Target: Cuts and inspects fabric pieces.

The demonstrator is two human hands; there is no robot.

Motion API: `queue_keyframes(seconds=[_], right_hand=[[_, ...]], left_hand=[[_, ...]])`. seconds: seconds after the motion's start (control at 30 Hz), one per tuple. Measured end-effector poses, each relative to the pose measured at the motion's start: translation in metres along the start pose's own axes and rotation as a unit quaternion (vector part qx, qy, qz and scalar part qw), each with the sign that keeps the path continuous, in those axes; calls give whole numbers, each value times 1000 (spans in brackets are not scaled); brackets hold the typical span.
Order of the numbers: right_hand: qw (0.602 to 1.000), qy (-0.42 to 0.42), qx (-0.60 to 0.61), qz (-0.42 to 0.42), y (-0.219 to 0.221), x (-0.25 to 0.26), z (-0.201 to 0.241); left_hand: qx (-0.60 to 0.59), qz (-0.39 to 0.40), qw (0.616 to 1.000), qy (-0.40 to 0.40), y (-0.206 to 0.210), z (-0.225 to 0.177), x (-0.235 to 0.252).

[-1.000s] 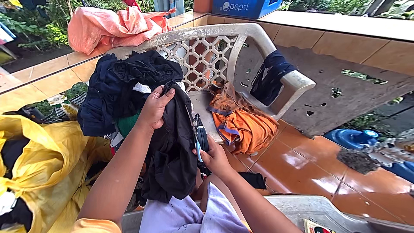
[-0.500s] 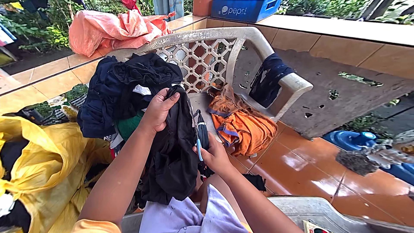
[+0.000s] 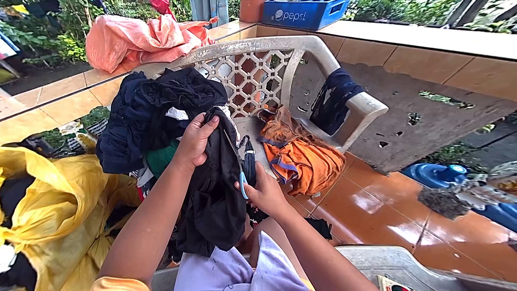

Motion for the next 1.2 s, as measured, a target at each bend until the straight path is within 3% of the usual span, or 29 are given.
queue_keyframes(seconds=[0.2, 0.6, 0.93, 1.03, 1.2], right_hand=[[999, -29, -18, -14, 2, -2, -4], [999, -7, -41, 1, 5, 3, 1], [993, -95, -11, -68, 9, -6, -11], [994, -96, 33, -50, 11, -6, -14], [998, -16, 65, 23, 12, -2, -8]], left_hand=[[-14, -12, 1000, -2, -2, -1, 3], [-23, -16, 1000, -13, -1, 0, 3], [-25, -16, 999, -30, -3, 0, 2], [-23, -14, 999, -32, -2, -1, 0], [-16, -6, 999, -28, -2, 0, -2]])
Point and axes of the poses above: each hand's wrist, its own x-axis towards the middle knuckle, its own y-axis out of the palm, z = x × y, the point moved 5 cm from there along x, towards the middle knuckle, and after that the axes turned 10 degrees about x, right-handed, at the moved point
